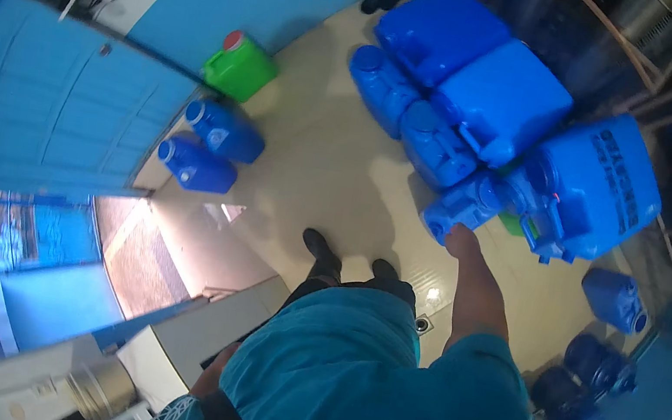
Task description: The person prepares blue water containers by applying stickers to the spouts and using a heat gun to seal them. They then fill a container with water from a tube, wipe the exterior with a cloth, and secure the cap before applying a larger label to the top.
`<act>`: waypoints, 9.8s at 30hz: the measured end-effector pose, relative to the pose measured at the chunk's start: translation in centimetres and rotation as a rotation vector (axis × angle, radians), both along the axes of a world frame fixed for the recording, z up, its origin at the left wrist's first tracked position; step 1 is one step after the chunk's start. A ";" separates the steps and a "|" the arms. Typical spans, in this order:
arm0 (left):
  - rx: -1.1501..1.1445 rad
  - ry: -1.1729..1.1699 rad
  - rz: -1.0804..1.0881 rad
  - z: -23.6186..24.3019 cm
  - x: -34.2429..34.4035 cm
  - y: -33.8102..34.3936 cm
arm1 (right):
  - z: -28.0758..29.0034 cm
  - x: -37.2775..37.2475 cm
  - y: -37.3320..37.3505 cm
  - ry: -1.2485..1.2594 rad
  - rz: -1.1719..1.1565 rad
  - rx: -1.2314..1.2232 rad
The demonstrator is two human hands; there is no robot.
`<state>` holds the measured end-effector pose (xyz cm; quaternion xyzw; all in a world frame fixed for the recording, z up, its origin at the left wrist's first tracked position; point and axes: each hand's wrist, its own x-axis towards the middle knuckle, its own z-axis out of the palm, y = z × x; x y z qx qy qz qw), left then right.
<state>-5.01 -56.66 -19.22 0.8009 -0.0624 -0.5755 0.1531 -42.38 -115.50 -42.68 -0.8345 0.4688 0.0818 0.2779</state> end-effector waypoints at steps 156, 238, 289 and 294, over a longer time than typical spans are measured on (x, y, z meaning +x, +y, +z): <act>-0.790 -1.680 1.199 43.5 13.0 -1.7 | 18.9 70.5 23.5 -0.254 0.086 1.356; 0.305 -1.668 0.944 18.9 -4.6 51.0 | 54.2 44.5 63.9 -1.438 1.434 0.436; 0.747 -1.349 0.505 16.3 1.1 55.2 | 52.6 47.2 64.6 -1.474 1.440 0.585; 0.546 -1.405 0.352 17.3 0.7 56.0 | 52.6 47.3 64.4 -1.475 1.449 0.665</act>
